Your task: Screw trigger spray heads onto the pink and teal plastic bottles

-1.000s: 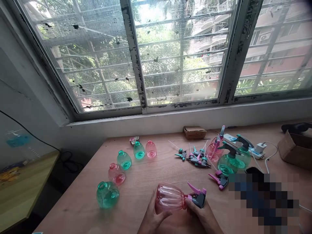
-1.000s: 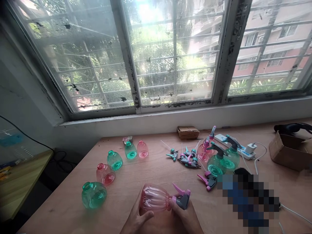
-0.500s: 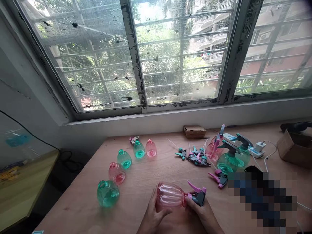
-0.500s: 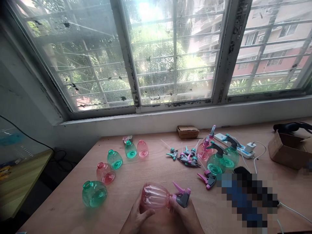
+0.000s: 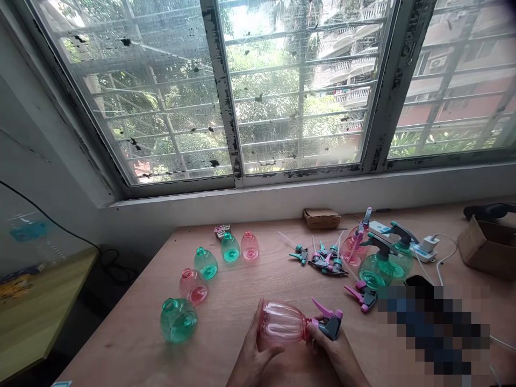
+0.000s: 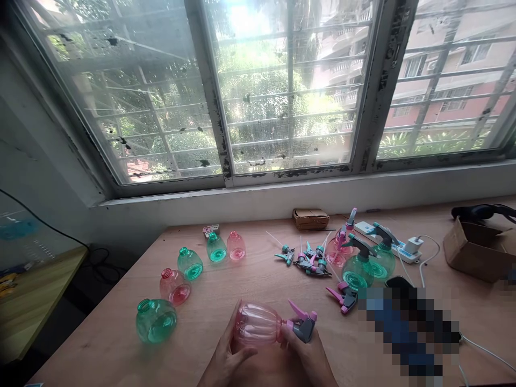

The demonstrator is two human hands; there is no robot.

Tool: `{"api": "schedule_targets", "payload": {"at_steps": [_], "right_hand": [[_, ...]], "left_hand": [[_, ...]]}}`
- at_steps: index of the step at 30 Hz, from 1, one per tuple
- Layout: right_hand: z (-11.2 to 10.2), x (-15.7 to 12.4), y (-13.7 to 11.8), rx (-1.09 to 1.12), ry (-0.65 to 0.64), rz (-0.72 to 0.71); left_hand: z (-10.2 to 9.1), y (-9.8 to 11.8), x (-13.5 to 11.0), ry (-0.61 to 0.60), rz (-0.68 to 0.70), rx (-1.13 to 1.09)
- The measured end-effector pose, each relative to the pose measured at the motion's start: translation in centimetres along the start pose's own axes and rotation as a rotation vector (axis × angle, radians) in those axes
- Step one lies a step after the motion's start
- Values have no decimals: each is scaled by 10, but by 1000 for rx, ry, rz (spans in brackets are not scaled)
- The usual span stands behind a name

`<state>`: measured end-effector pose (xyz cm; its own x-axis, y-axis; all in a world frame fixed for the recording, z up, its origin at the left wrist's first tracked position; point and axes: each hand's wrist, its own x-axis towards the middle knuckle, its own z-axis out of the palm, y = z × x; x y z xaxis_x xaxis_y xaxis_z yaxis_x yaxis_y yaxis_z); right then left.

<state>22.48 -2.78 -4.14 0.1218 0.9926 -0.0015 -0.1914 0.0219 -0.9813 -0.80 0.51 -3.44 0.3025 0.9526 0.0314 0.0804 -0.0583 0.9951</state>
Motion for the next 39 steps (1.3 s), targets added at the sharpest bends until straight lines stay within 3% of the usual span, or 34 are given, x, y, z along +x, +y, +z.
{"api": "schedule_targets", "payload": {"at_steps": [9,34,39], "right_hand": [[5,-2,-9,51,-16,10],[4,1,-8,19,-8,33],[6,0,-10,19,50,27]], "left_hand": [[3,9,-2,-11,-30,-11],[2,-5,2,-30,1,-102],[4,-3,2,-10,35,-18]]}}
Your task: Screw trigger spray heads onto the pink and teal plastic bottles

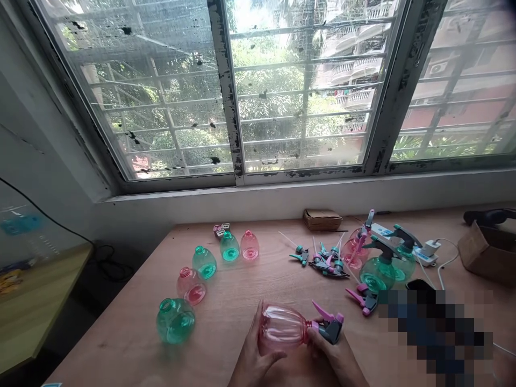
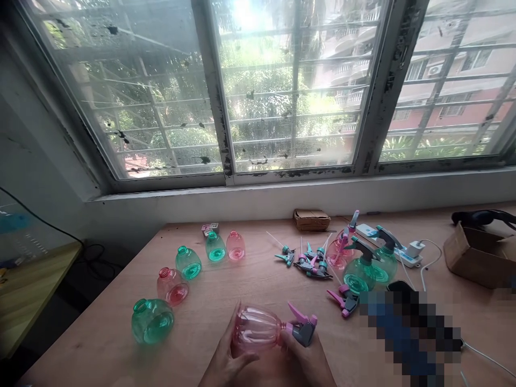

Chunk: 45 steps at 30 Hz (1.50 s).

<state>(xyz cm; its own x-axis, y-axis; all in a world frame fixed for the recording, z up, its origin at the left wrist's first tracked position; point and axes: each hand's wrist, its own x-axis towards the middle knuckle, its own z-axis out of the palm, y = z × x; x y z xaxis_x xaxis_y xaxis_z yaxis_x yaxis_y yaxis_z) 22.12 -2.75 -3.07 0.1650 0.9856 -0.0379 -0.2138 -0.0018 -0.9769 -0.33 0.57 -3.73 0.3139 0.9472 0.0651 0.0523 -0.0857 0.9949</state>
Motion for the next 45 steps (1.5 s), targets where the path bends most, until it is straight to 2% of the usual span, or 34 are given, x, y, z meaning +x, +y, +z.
{"api": "schedule_targets", "payload": {"at_steps": [5,10,18,25,33,45], "right_hand": [[1,-1,-1,-5,-13,7],[2,-2,-2,34,26,-2],[-7,2,11,11,-47,8],[-9,0,13,-13,-56,10],[-7,2,17,18,-44,30],[-4,-1,6,43,-29,27]], "left_hand": [[-1,9,-4,-2,-21,18],[-3,5,-4,0,-48,-2],[-2,8,-4,-13,-36,75],[-2,10,-3,-28,-49,-29],[0,15,-7,7,-81,63],[-1,16,-3,17,-41,65]]}}
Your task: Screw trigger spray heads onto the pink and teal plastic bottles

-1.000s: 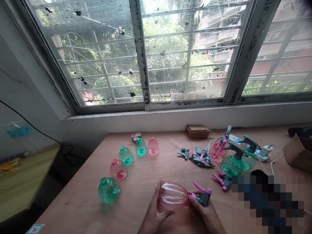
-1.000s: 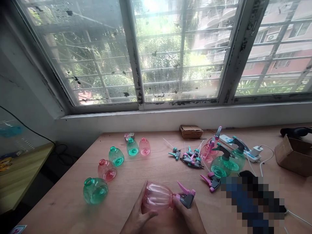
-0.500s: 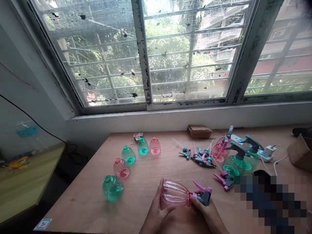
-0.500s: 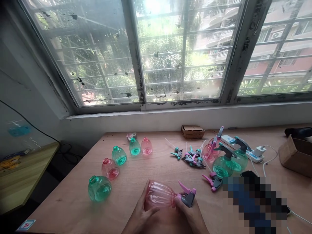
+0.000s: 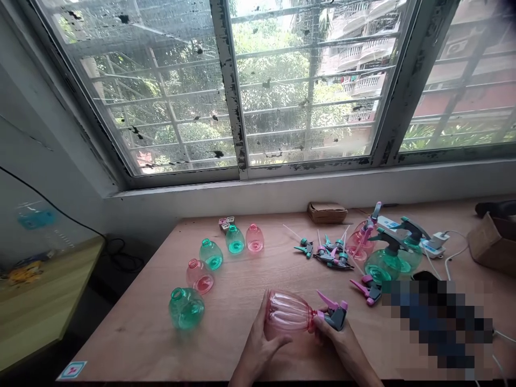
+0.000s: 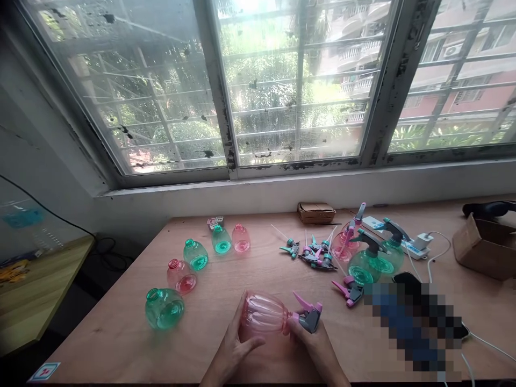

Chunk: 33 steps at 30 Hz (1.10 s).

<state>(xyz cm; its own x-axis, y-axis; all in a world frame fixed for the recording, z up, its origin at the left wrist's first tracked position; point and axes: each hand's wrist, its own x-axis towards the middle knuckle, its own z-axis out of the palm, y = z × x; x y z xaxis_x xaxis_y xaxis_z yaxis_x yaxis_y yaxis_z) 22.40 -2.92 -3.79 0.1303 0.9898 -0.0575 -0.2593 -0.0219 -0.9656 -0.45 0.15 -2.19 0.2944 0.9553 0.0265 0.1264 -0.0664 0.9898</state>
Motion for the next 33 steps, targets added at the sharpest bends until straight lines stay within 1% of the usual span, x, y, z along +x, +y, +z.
{"api": "schedule_targets", "payload": {"at_steps": [4,15,25,29,33], "right_hand": [[2,-1,-3,-12,30,-5],[3,-4,-16,1,18,26],[3,-3,-21,28,-45,30],[3,-2,-20,17,-56,43],[1,-1,-18,16,-49,45]], "left_hand": [[0,1,0,-7,-3,-4],[2,14,2,-16,-9,10],[0,6,6,-22,-12,12],[-2,2,8,-31,-38,-13],[-3,1,9,-30,-61,23]]}}
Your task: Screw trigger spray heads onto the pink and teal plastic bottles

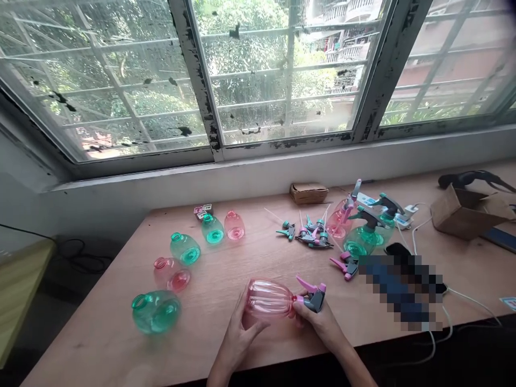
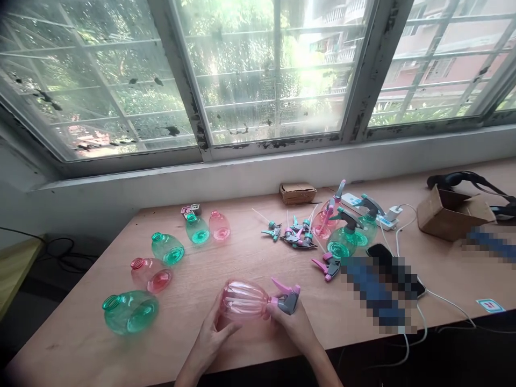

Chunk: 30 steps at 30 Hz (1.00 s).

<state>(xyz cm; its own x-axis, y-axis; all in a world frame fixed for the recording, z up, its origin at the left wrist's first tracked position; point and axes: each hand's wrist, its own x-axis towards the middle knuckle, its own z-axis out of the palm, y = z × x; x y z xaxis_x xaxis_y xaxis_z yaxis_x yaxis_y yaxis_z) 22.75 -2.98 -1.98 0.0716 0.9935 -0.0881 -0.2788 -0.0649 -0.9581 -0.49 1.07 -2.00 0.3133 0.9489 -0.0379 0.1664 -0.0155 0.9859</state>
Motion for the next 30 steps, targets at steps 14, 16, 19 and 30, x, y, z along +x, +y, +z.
{"api": "schedule_targets", "payload": {"at_steps": [14,16,19,30], "right_hand": [[0,3,-1,14,3,16],[-1,3,1,19,15,14],[-2,2,3,16,30,8],[3,-1,0,-46,61,55]], "left_hand": [[3,8,1,4,-31,9],[3,7,1,16,-43,16],[4,7,0,19,-36,15],[1,2,2,26,-41,-88]]}}
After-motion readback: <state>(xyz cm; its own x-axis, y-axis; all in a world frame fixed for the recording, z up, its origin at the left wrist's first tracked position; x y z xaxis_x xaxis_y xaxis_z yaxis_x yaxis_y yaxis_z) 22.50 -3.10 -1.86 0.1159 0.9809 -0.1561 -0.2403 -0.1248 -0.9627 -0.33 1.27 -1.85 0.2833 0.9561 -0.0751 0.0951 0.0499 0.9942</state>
